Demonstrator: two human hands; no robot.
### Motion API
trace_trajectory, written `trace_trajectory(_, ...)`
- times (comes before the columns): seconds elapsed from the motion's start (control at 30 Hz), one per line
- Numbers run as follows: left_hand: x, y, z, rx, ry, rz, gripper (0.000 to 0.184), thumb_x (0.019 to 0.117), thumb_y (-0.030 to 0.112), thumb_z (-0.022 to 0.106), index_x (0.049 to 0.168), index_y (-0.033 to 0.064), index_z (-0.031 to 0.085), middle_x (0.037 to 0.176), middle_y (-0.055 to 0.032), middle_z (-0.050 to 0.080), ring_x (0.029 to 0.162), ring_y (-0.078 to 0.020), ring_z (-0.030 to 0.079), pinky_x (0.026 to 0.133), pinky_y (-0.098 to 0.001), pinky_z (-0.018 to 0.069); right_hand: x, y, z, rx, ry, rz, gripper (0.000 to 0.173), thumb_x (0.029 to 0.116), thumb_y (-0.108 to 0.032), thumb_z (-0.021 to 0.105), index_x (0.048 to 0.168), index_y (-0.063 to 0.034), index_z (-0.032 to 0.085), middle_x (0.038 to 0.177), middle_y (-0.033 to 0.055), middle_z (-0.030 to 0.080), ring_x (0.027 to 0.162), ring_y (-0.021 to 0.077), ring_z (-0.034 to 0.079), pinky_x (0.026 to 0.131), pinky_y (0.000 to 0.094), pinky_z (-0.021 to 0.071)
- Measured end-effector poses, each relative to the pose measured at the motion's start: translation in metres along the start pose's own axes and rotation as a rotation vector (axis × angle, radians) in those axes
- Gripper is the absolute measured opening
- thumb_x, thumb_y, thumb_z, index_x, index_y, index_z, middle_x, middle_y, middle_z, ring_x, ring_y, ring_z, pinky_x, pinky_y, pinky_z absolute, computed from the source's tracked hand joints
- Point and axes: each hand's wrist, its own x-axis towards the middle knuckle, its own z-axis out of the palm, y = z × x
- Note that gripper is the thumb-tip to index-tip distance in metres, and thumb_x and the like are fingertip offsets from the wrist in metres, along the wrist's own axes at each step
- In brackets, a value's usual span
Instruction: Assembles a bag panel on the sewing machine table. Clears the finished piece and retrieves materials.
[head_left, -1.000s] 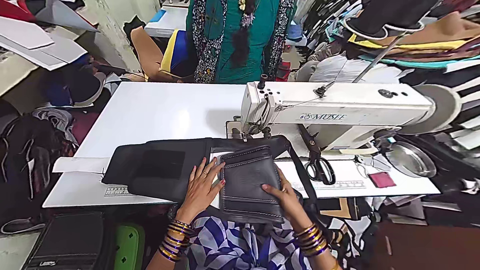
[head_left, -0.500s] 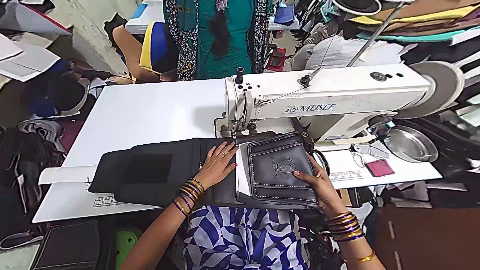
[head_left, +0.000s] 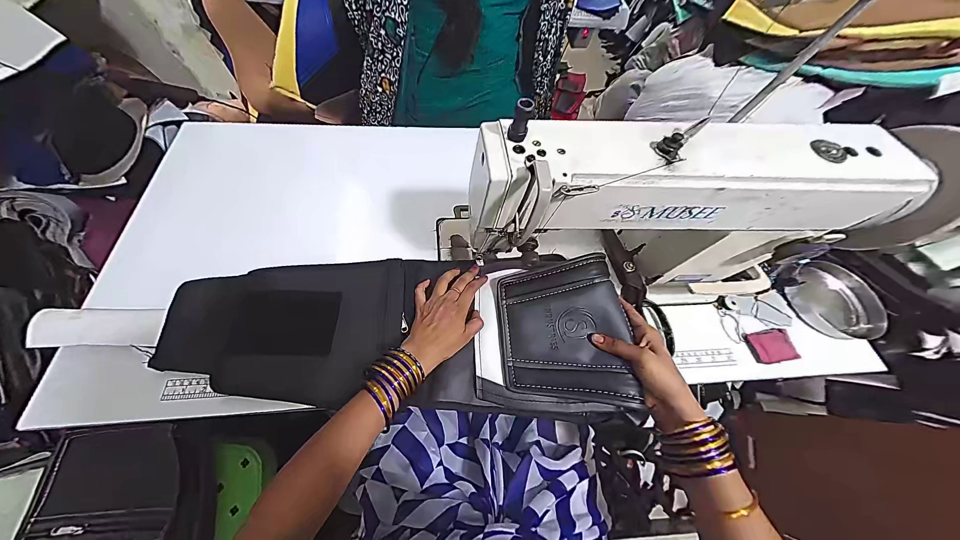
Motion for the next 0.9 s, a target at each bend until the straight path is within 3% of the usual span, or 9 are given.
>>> trace_trajectory(0.23,0.005,0.005,-0.004,-0.003,-0.059,-0.046,0.057,0.1007,0.026,0.053,0.156,0.0175,0.043,0.165,-0.0028,0.036,0.155,-0.0316,0.024,0.113,-0.0718,0.0148,0.009,-0.009,0.001,-0.046,-0.007,0.036,0.079,0.0872,0.008,0.063,0.158,-0.0124,0.034,0.125,0.0051,0.066,0.094,0.0018,0.069,0.080,0.0187,0.0585)
trace_trajectory(0.3,0.004,0.010,-0.006,-0.030,-0.117,-0.082,0.058,0.1048,0.028,0.049,0.160,0.0165,0.036,0.169,-0.0042,0.027,0.158,-0.0326,0.014,0.115,-0.0741,0.0066,0.011,-0.010,0.002,-0.063,-0.014,0.045,0.079,0.0881,0.009,0.063,0.158,-0.0133,0.034,0.127,0.0067,0.064,0.095,0.0025,0.068,0.080,0.0192,0.0577)
trace_trajectory(0.37,-0.006,0.026,-0.007,-0.073,-0.184,-0.112,0.068,0.1072,0.046,0.044,0.162,0.0090,0.027,0.172,-0.0105,0.015,0.159,-0.0366,0.003,0.114,-0.0784,-0.0025,0.015,-0.007,0.003,-0.099,-0.011,0.035,0.079,0.0880,0.006,0.066,0.158,-0.0121,0.034,0.127,0.0092,0.065,0.094,0.0038,0.069,0.080,0.0203,0.0581)
trace_trajectory(0.47,-0.026,0.049,0.012,-0.027,-0.156,-0.115,0.088,0.1017,0.063,0.040,0.162,0.0006,0.023,0.171,-0.0145,0.017,0.159,-0.0318,0.010,0.118,-0.0730,-0.0050,0.020,-0.006,-0.015,-0.451,0.001,-0.105,0.077,0.0921,-0.019,0.071,0.158,-0.0064,0.033,0.130,0.0162,0.063,0.105,0.0121,0.066,0.092,0.0308,0.0550)
trace_trajectory(0.53,-0.026,0.049,0.021,0.006,-0.114,-0.113,0.088,0.1016,0.063,0.039,0.162,0.0013,0.024,0.171,-0.0128,0.018,0.159,-0.0308,0.011,0.118,-0.0716,-0.0036,0.026,-0.018,-0.039,-0.832,0.216,-0.280,0.064,0.0969,-0.028,0.069,0.148,0.0034,0.045,0.117,0.0320,0.066,0.098,0.0440,0.068,0.083,0.0634,0.0522)
trace_trajectory(0.6,-0.025,0.048,0.023,0.018,-0.100,-0.116,0.087,0.1016,0.064,0.038,0.162,0.0025,0.025,0.171,-0.0115,0.018,0.159,-0.0306,0.011,0.118,-0.0715,-0.0022,0.035,-0.030,-0.062,-1.081,0.402,-0.337,0.045,0.1023,-0.023,0.062,0.131,0.0116,0.056,0.115,0.0416,0.061,0.105,0.0623,0.060,0.085,0.0780,0.0417)
trace_trajectory(0.67,-0.020,0.047,0.023,0.027,-0.083,-0.120,0.087,0.1015,0.064,0.038,0.162,0.0036,0.025,0.171,-0.0104,0.018,0.159,-0.0297,0.011,0.119,-0.0703,-0.0015,0.053,-0.022,-0.071,-1.232,0.516,-0.346,0.034,0.1040,-0.018,0.056,0.104,0.0153,0.064,0.105,0.0418,0.062,0.099,0.0628,0.061,0.079,0.0764,0.0438)
trace_trajectory(0.73,-0.017,0.047,0.023,0.033,-0.088,-0.130,0.085,0.1019,0.064,0.037,0.162,0.0046,0.024,0.172,-0.0093,0.016,0.159,-0.0280,0.010,0.119,-0.0695,-0.0023,0.064,-0.004,-0.070,-1.297,0.577,-0.321,0.035,0.1044,-0.015,0.053,0.091,0.0159,0.062,0.102,0.0408,0.060,0.098,0.0617,0.061,0.074,0.0729,0.0460)
trace_trajectory(0.9,-0.029,0.053,0.028,0.044,-0.031,-0.104,0.084,0.1023,0.062,0.037,0.160,0.0013,0.030,0.169,-0.0127,0.025,0.158,-0.0313,0.017,0.121,-0.0684,0.0030,0.064,0.015,-0.064,-1.267,0.609,-0.348,0.029,0.1024,-0.009,0.055,0.093,0.0169,0.062,0.106,0.0404,0.060,0.103,0.0600,0.061,0.076,0.0713,0.0470)
